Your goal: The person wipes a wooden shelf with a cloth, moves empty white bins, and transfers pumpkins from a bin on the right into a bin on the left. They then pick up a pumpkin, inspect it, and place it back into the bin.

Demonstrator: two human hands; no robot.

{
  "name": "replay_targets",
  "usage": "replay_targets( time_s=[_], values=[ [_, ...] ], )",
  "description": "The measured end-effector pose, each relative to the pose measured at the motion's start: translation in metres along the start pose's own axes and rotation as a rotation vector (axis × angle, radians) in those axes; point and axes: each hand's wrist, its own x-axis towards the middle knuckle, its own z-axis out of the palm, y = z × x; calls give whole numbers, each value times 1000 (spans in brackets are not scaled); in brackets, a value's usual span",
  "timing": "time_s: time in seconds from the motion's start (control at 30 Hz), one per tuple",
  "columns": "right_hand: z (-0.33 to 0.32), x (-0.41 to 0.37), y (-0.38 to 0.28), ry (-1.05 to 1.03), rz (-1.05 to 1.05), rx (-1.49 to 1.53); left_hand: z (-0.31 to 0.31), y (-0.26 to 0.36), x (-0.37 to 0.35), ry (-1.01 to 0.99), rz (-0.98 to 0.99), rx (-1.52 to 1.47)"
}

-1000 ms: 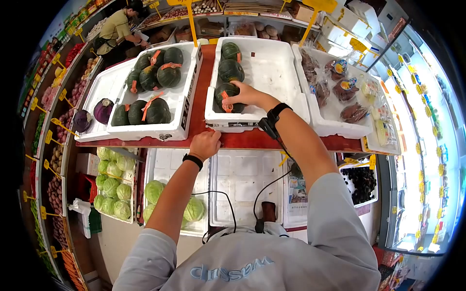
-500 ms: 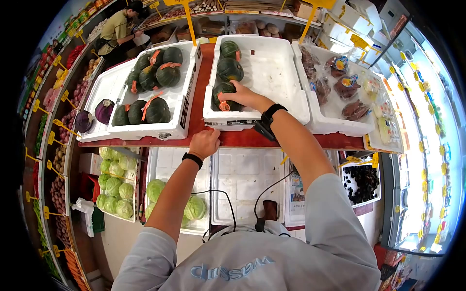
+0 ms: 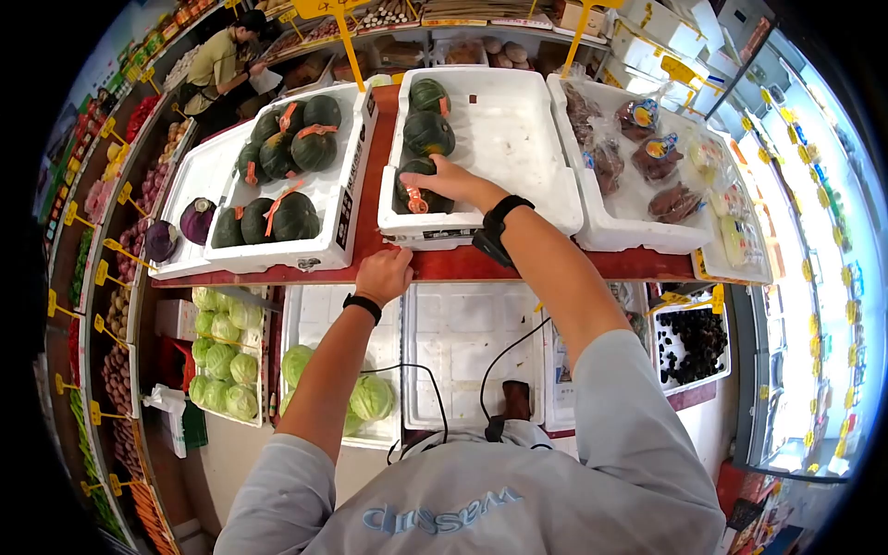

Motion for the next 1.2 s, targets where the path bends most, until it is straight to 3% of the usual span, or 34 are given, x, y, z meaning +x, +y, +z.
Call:
replay_targets(
  time_s=[0.03,0.17,0.23,0.3,0.37,0.43,0.5,0.57,0.6,0.63,0.67,0.7,0.73,0.8,0.87,0.97,1.07,1.13,1.2],
  values=[
    [1,2,-1,2,1,2,0,1,0,3,-2,5],
    [6,2,-6,141,-43,-457,6,-2,-2,-3,6,6],
    [-11,4,-5,77,-171,-224,5,-2,-1,-28,-16,35],
    [-33,-11,4,254,-320,-101,4,-1,0,-39,-19,27],
    [-63,-79,-9,315,-454,-38,5,-1,-1,-76,-48,48],
    [-89,-162,-4,332,-435,180,8,-3,-2,-22,-4,43],
    [-110,-231,51,504,-385,301,9,-3,-2,-19,1,25],
    [-117,-293,129,774,-138,349,10,-4,-2,-45,5,61],
    [-115,-324,171,822,-110,215,10,-4,-2,-41,15,75],
    [-105,-357,210,893,143,-4,10,-3,-2,-36,24,92],
    [-95,-385,273,936,115,-32,11,-5,-2,-49,30,93],
    [-82,-414,320,893,264,1,12,-7,-3,-61,36,97],
    [-66,-437,355,846,409,36,11,-5,-3,-55,32,84],
    [-30,-458,404,832,508,-47,10,-5,-3,-62,30,80],
    [-16,-455,422,809,599,-123,9,-2,-1,-58,30,73],
    [1,-410,432,786,613,33,11,-5,-1,-73,34,108],
    [-5,-348,441,807,679,-85,10,-3,-1,-57,31,140],
    [-14,-315,429,793,644,-378,9,-1,1,-52,32,127],
    [-28,-288,434,713,707,-329,11,-4,1,-55,48,114]
  ],
)
